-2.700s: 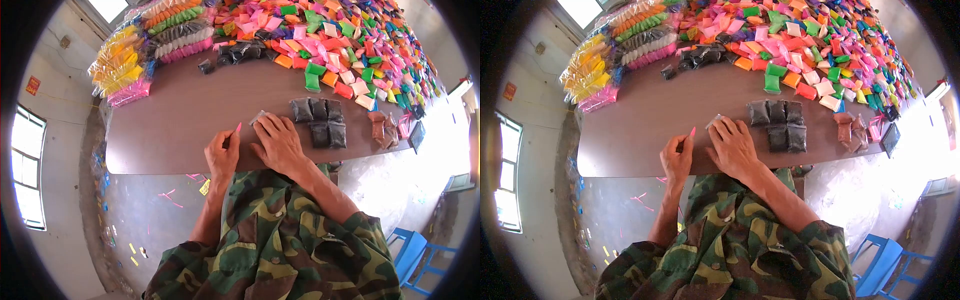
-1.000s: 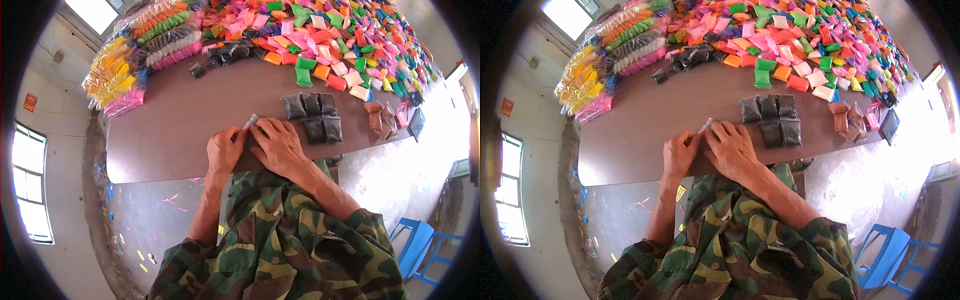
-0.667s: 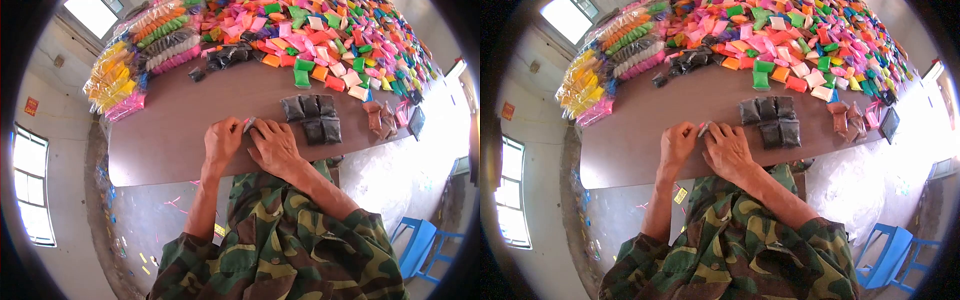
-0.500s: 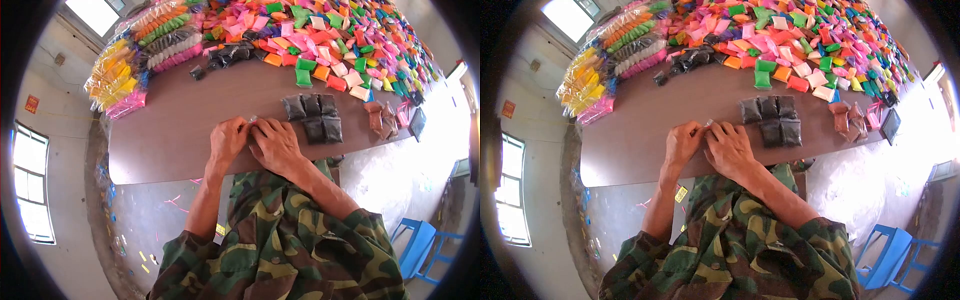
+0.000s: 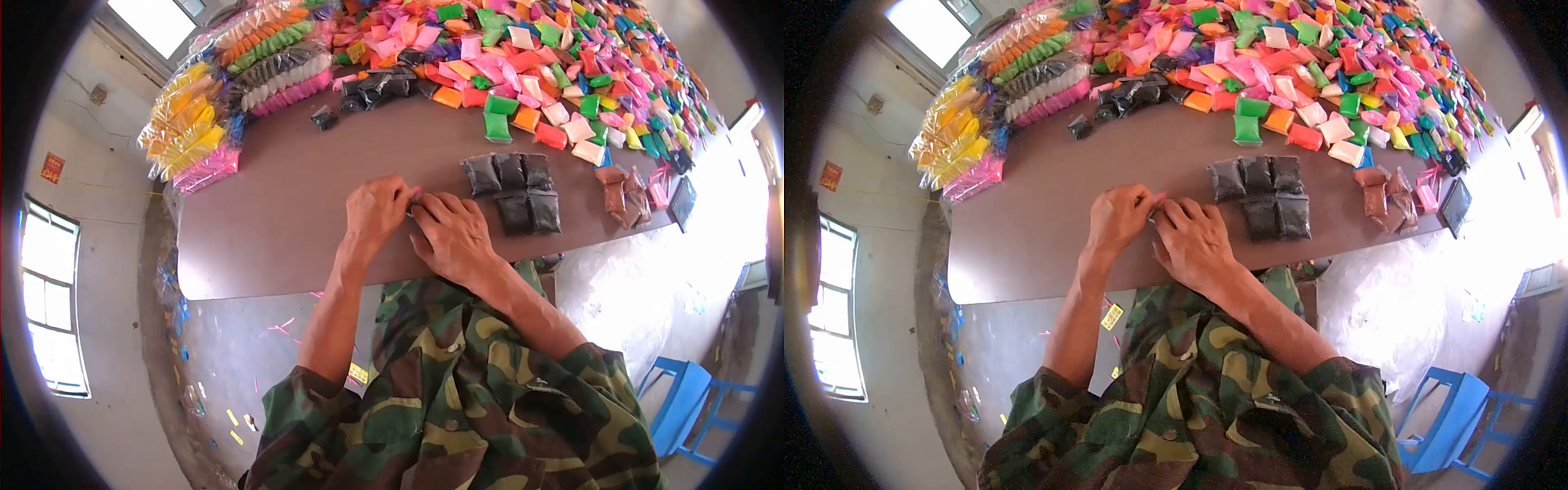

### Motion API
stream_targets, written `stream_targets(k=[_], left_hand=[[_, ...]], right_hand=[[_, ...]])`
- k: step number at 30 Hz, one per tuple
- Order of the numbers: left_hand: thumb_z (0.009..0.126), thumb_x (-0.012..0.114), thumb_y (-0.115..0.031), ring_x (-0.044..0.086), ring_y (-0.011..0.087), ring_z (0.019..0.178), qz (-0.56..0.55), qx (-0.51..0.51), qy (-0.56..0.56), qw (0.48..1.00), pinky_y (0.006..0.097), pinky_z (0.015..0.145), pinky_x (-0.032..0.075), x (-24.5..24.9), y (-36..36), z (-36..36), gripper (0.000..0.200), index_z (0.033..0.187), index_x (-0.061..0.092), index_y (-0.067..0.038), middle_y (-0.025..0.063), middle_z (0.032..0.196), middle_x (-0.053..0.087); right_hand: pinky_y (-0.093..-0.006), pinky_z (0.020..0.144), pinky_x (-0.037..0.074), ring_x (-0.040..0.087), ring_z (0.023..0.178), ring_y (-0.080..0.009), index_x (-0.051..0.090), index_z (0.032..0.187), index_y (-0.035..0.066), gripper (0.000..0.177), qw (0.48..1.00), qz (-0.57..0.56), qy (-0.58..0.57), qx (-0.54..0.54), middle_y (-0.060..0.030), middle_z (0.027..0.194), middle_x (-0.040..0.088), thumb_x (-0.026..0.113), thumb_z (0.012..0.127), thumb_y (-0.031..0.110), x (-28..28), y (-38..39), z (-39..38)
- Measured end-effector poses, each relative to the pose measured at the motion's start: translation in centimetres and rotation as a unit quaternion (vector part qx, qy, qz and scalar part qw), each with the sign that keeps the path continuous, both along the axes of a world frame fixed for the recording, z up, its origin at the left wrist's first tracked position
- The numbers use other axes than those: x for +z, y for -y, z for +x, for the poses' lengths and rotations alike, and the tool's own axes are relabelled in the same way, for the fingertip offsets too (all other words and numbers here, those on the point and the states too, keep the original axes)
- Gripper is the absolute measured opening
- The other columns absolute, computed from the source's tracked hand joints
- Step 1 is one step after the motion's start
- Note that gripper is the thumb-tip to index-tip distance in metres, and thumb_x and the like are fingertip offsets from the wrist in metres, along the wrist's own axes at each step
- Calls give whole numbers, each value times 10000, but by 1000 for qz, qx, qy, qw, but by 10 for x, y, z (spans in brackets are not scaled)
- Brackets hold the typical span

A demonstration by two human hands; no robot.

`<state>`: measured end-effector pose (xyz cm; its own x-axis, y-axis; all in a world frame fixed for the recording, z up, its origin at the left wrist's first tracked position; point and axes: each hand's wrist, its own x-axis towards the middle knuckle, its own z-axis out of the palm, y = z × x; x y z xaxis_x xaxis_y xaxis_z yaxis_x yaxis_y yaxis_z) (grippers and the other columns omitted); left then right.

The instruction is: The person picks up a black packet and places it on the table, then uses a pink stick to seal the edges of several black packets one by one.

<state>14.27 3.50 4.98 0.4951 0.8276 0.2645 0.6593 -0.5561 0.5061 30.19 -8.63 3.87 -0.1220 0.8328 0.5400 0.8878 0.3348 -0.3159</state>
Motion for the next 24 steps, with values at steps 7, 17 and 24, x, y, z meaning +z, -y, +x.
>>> stream_targets(k=[7, 17, 24], left_hand=[[984, 744, -229, 698, 381, 703, 3, 14, 35, 999, 475, 651, 540, 8, 8, 0, 202, 889, 758, -52, 170, 793, 726], [995, 761, -227, 717, 370, 706, -46, 62, 34, 996, 449, 652, 549, 16, 28, -10, 203, 902, 774, -47, 161, 800, 739], [991, 782, -216, 745, 314, 703, 23, 91, 6, 996, 441, 655, 555, -2, 33, -29, 182, 940, 793, -42, 167, 786, 739]], right_hand=[[-471, 983, 512, 643, 1242, -294, 711, 1228, 61, 412, 1000, -3, -13, 2, -86, 1296, 669, 828, 856, 194, 0, 4, 1], [-471, 1032, 515, 653, 1275, -299, 731, 1274, 64, 429, 1000, -20, -22, 1, -86, 1351, 673, 828, 868, 162, 1, 4, 2], [-473, 1036, 526, 664, 1275, -320, 725, 1269, 53, 424, 999, -9, -45, 11, -93, 1373, 669, 830, 865, 125, -4, 5, 4]])
